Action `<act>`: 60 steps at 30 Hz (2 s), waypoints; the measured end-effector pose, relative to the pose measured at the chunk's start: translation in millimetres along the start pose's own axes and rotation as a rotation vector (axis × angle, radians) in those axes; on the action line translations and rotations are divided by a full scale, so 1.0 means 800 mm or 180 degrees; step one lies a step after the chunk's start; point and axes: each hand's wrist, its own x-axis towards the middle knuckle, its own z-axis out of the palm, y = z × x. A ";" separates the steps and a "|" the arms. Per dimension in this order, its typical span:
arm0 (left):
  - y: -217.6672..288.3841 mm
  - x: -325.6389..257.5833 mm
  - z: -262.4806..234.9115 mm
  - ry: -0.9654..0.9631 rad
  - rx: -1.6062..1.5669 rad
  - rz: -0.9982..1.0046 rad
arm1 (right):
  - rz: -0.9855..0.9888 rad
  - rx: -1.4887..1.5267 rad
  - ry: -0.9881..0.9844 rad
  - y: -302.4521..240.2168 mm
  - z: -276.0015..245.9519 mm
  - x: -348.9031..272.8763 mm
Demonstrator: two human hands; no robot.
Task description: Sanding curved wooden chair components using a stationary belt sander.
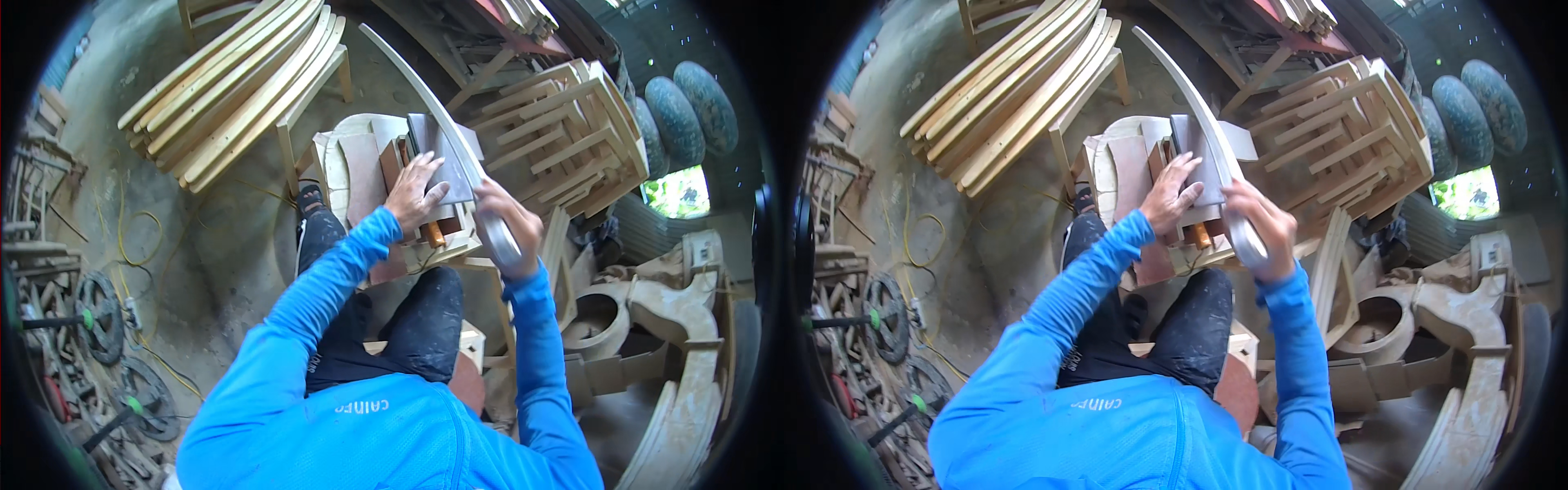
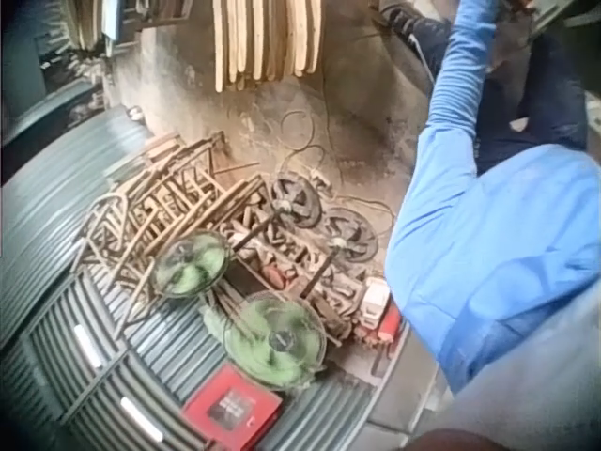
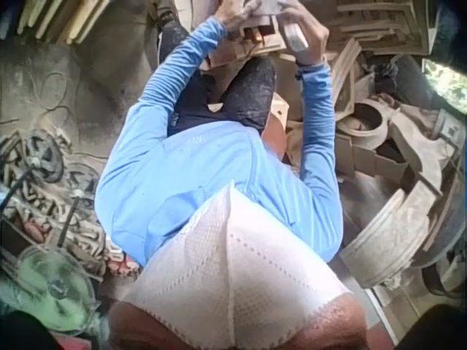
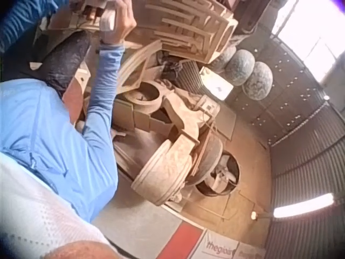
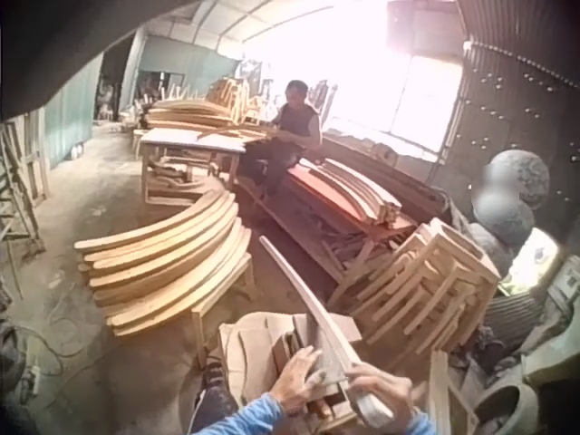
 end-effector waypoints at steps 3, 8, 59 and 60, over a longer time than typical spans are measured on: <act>0.023 -0.023 0.009 0.0314 -0.1042 -0.0351 | 0.0143 0.0143 0.0455 0.035 0.044 -0.004; 0.072 0.001 0.017 -0.0207 -0.2899 -0.2034 | 0.0135 0.0084 0.0336 -0.011 0.011 -0.071; 0.106 -0.197 0.012 0.0979 -0.1675 -0.1438 | 0.3303 -0.0019 -0.1050 0.130 0.052 -0.059; 0.110 -0.196 0.019 0.0951 -0.1642 -0.1368 | 0.3069 -0.0172 -0.0874 0.136 0.055 -0.085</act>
